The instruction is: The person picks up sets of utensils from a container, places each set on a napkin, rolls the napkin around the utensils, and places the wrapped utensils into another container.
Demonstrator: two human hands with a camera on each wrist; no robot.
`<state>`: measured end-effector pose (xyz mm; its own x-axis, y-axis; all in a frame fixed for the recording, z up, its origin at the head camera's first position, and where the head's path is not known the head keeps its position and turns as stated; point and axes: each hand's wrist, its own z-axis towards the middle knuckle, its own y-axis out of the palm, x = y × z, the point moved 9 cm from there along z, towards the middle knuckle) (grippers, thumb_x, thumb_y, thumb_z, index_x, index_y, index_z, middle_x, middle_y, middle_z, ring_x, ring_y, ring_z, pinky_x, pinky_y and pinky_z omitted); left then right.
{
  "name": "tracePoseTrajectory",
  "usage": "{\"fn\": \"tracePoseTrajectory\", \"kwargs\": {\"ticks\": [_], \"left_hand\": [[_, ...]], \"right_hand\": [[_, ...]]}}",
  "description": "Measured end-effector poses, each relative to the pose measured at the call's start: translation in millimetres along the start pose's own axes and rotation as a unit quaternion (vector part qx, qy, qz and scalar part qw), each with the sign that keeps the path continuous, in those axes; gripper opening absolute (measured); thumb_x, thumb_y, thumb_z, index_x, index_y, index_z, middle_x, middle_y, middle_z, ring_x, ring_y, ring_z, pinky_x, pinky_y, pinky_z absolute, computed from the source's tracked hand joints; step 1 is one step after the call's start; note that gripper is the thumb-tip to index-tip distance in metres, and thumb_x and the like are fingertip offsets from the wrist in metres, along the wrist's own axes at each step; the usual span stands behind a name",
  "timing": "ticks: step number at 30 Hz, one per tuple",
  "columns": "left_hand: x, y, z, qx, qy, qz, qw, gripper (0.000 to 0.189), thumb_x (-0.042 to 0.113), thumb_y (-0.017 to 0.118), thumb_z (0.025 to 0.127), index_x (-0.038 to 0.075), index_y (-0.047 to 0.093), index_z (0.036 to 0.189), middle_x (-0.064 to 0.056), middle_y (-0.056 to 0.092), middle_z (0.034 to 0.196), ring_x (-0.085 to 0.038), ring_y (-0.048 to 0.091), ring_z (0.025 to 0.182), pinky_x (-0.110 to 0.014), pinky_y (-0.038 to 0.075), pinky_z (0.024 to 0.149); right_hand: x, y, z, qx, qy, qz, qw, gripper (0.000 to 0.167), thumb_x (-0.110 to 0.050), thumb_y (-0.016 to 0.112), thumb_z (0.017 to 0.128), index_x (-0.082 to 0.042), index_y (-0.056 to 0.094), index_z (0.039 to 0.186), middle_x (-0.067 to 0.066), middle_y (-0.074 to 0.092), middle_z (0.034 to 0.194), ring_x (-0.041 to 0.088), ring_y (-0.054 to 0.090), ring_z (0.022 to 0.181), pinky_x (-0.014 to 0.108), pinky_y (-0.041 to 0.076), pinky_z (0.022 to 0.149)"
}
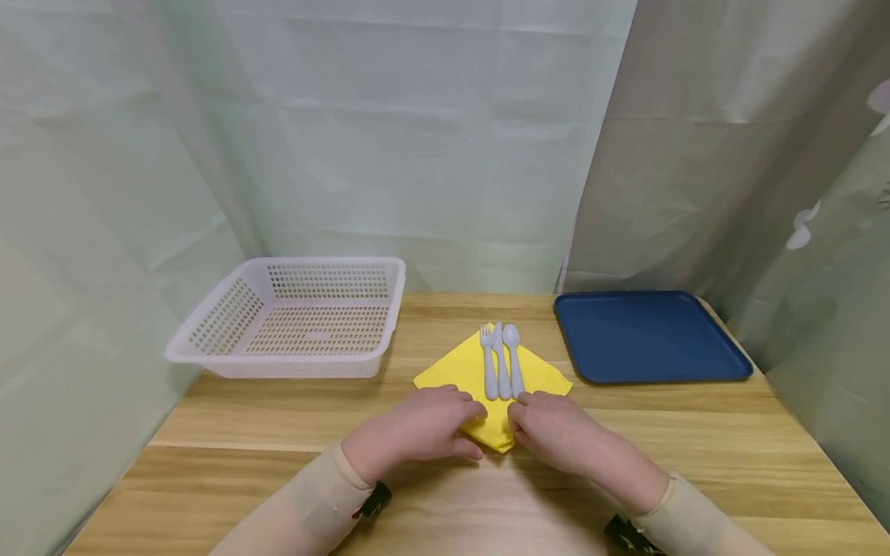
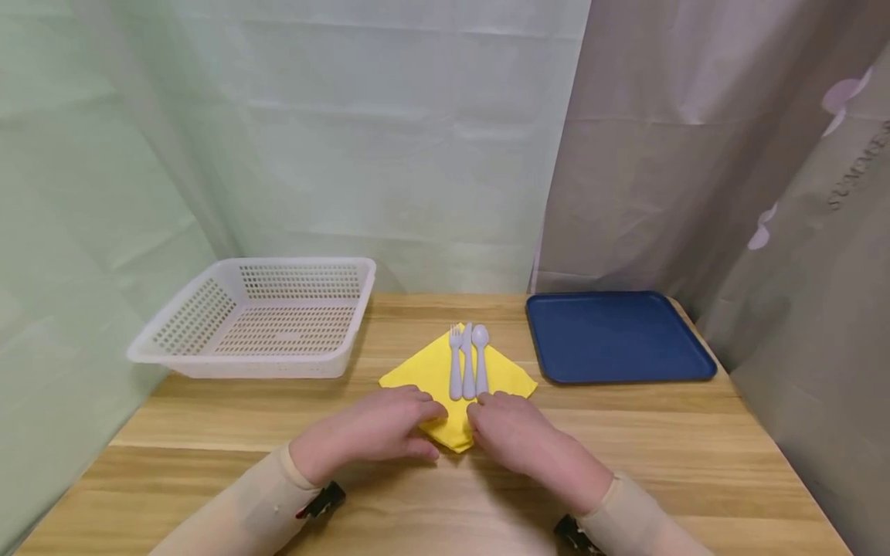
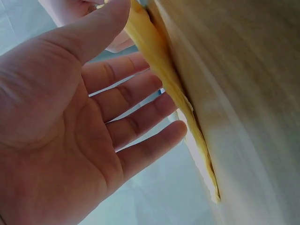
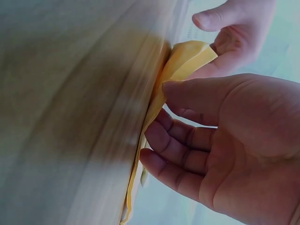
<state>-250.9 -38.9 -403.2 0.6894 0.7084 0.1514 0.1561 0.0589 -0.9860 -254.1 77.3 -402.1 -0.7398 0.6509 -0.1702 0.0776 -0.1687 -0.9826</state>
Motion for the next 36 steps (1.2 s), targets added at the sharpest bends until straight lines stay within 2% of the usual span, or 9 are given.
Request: {"fn": "tracePoseTrajectory", "kwargs": {"ticks": [7,13,18,26,31,36], "left_hand": [[3.0,-1.3,1.1,0.008,-0.006,0.015,0.9998,0.034,0.044,0.093,0.089,0.021,0.070,0.096,0.013,0.056,0.083,-0.011,0.054,0.080,-0.028,0.048,0.072],[5.3,-2.7,5.1,0.020,-0.015,0.014,0.9996,0.031,0.031,0.094,0.089,0.020,0.065,0.089,0.012,0.051,0.076,-0.012,0.051,0.073,-0.028,0.045,0.067],[6.8,-2.5,8.1,0.035,-0.015,0.026,0.9990,0.030,0.025,0.091,0.092,0.020,0.063,0.084,0.011,0.049,0.072,-0.012,0.049,0.070,-0.028,0.043,0.064],[9.7,-7.8,7.8,0.073,0.009,0.039,0.9965,0.020,0.018,0.081,0.100,0.018,0.074,0.081,0.010,0.059,0.071,-0.009,0.053,0.066,-0.028,0.051,0.066],[6.9,-8.7,8.8,0.079,0.010,0.017,0.9967,0.028,0.018,0.079,0.102,0.019,0.067,0.078,0.011,0.055,0.069,-0.008,0.049,0.063,-0.028,0.048,0.063],[5.1,-9.1,9.5,0.080,0.016,0.011,0.9966,0.030,0.018,0.077,0.104,0.019,0.062,0.078,0.011,0.054,0.069,-0.009,0.049,0.062,-0.029,0.047,0.062]], "right_hand": [[3,-2,0.2,-0.015,0.008,0.019,0.9997,0.023,-0.009,0.080,0.099,-0.018,0.064,0.086,-0.009,0.054,0.081,0.011,0.049,0.070,0.028,0.047,0.063],[5,-3,-0.6,-0.011,-0.003,0.020,0.9997,0.022,-0.010,0.079,0.100,-0.018,0.064,0.087,-0.010,0.054,0.081,0.009,0.049,0.069,0.028,0.046,0.062],[6,-5,-1.9,-0.003,-0.011,0.033,0.9994,0.021,-0.008,0.077,0.101,-0.018,0.063,0.088,-0.011,0.056,0.080,0.008,0.049,0.068,0.027,0.046,0.062],[11,-5,-1.7,-0.010,-0.003,0.073,0.9973,0.025,-0.007,0.080,0.099,-0.021,0.064,0.085,-0.014,0.056,0.078,0.006,0.048,0.068,0.026,0.045,0.062],[13,-9,-3.1,-0.023,-0.005,0.100,0.9947,0.019,-0.005,0.081,0.097,-0.022,0.073,0.094,-0.015,0.064,0.087,0.005,0.054,0.075,0.028,0.050,0.068],[17,-11,-7.1,-0.051,-0.006,0.103,0.9934,0.028,-0.001,0.086,0.089,-0.022,0.079,0.105,-0.014,0.071,0.098,0.006,0.064,0.088,0.034,0.058,0.077]]}}
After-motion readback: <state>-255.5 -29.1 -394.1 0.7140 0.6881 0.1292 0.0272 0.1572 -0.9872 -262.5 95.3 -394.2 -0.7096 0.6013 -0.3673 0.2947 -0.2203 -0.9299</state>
